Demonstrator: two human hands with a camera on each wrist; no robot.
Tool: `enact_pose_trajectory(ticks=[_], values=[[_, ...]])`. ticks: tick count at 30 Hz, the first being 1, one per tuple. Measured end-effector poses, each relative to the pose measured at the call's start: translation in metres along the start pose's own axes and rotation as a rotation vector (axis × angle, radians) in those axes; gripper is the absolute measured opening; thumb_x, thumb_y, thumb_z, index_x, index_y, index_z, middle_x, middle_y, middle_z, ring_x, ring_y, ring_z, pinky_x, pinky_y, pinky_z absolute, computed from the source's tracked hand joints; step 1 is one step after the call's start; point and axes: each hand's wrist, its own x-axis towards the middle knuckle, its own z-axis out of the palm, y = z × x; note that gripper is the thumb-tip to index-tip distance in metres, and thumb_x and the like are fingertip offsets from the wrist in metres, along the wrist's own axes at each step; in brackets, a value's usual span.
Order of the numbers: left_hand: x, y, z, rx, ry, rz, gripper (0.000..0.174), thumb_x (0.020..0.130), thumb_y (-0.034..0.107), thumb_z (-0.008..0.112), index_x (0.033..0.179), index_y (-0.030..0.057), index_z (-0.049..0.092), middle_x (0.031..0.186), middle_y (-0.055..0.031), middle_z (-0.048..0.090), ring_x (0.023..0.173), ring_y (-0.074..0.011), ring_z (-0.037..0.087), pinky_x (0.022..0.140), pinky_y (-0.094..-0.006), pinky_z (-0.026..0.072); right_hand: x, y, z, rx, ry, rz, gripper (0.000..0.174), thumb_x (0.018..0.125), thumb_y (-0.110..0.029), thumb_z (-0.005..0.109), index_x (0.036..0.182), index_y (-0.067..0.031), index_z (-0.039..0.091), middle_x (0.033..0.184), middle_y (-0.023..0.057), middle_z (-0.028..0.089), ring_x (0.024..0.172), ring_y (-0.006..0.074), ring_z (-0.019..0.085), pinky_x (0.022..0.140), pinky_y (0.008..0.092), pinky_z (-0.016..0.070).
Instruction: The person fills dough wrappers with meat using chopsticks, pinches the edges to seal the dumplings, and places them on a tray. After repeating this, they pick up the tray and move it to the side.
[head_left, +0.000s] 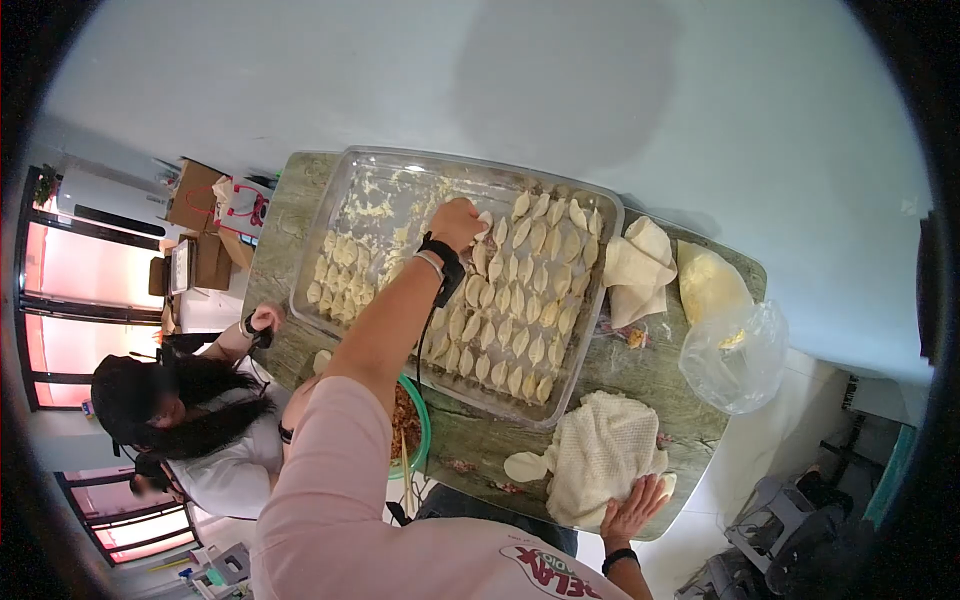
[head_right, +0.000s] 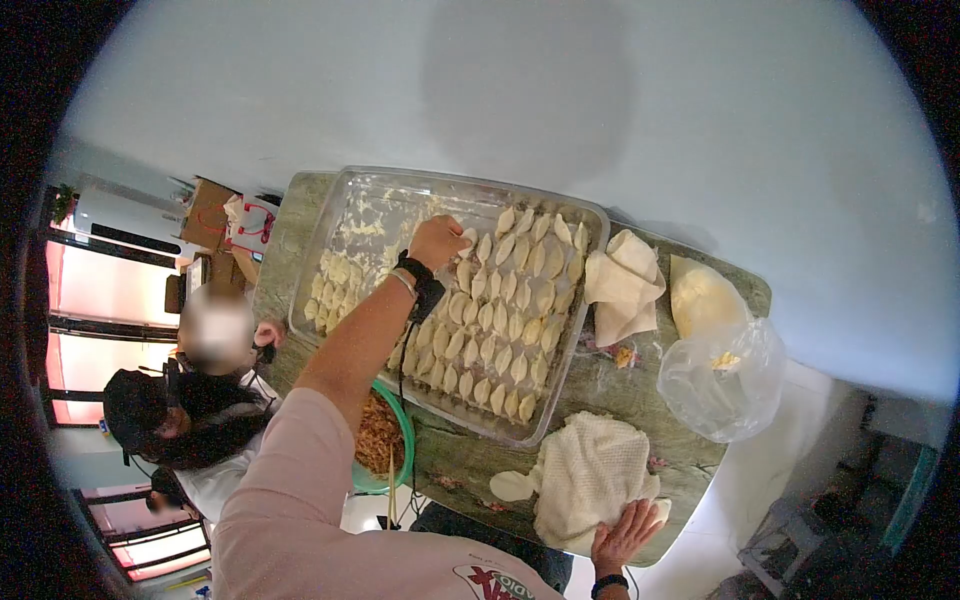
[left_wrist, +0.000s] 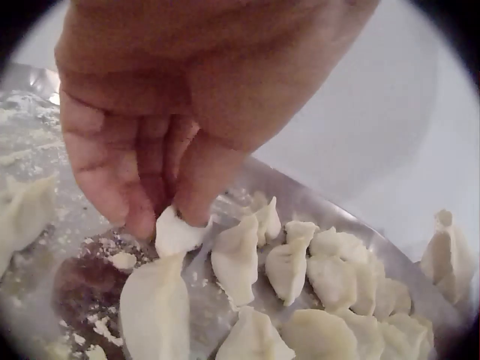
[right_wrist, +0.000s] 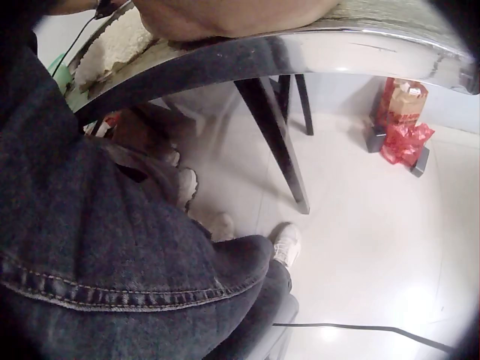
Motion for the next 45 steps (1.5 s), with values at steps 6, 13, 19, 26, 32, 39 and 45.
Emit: enact_pose_trajectory(ticks=[6,13,19,26,32,39,45], values=[[0.011,0.013,0.007,-0.027,0.005,-0.071,0.022,0.066,0.02,0.069,0.081,0.0045,0.064,0.082,-0.014,0.065,0.08,-0.0307,0.062,0.071,-0.0383,0.0494,-0.001,0.0,0.0,-0.011,-0.01,0.005,0.061,0.089,-0.042,0.03,0.134,-0.0016,0.025,0.141,0.0188,0.021,0.132,0.0409,0.013,0.104,0.0576,0.0013],[0.029,0.03,0.023,-0.143,0.193,-0.05,0.017,0.068,0.014,0.067,0.082,0.0069,0.065,0.083,-0.0152,0.064,0.08,-0.0321,0.061,0.069,-0.0397,0.0488,0.001,-0.002,-0.002,-0.003,-0.017,0.018,0.06,0.089,-0.042,0.03,0.132,-0.001,0.026,0.14,0.0199,0.022,0.132,0.0412,0.013,0.104,0.0583,0.0011],[0.033,0.03,0.029,-0.127,0.229,-0.01,0.017,0.069,0.015,0.067,0.084,0.0083,0.066,0.082,-0.0142,0.064,0.08,-0.0321,0.061,0.068,-0.0392,0.0493,0.0,-0.001,0.0,-0.009,-0.025,0.017,0.062,0.088,-0.044,0.031,0.133,-0.0014,0.025,0.141,0.02,0.022,0.132,0.0417,0.013,0.104,0.0585,0.0013],[0.02,0.025,-0.003,-0.143,0.243,0.048,0.017,0.072,0.017,0.066,0.082,0.0036,0.063,0.08,-0.0121,0.065,0.074,-0.0269,0.062,0.067,-0.0363,0.0492,0.0,-0.001,-0.004,0.019,-0.045,0.025,0.061,0.088,-0.043,0.032,0.134,-0.0026,0.025,0.14,0.0196,0.023,0.131,0.0416,0.014,0.104,0.058,0.0014],[-0.005,-0.011,-0.035,0.287,0.018,-0.023,0.033,0.067,0.031,0.069,0.085,0.0042,0.064,0.087,-0.0139,0.065,0.083,-0.0311,0.061,0.072,-0.04,0.0493,0.004,-0.005,-0.004,0.023,0.018,-0.001,0.061,0.09,-0.045,0.03,0.131,0.0002,0.028,0.139,0.0197,0.025,0.131,0.0409,0.016,0.103,0.0608,0.0043],[-0.021,-0.004,-0.04,0.55,-0.357,-0.22,0.031,0.069,0.027,0.066,0.092,0.006,0.064,0.091,-0.0128,0.065,0.088,-0.0299,0.063,0.067,-0.0477,0.0488,0.002,-0.002,-0.003,-0.008,-0.004,0.004,0.062,0.089,-0.045,0.029,0.134,-0.0014,0.025,0.141,0.0188,0.022,0.132,0.0398,0.014,0.105,0.0571,0.0024],[-0.001,-0.024,-0.017,0.291,-0.137,-0.023,0.023,0.069,0.013,0.059,0.091,0.0052,0.063,0.086,-0.0164,0.065,0.084,-0.0315,0.062,0.068,-0.0424,0.0503,0.002,-0.003,-0.002,0.016,0.028,0.007,0.059,0.09,-0.045,0.031,0.13,-0.0009,0.03,0.139,0.0206,0.025,0.13,0.0424,0.017,0.103,0.0607,0.0052]])
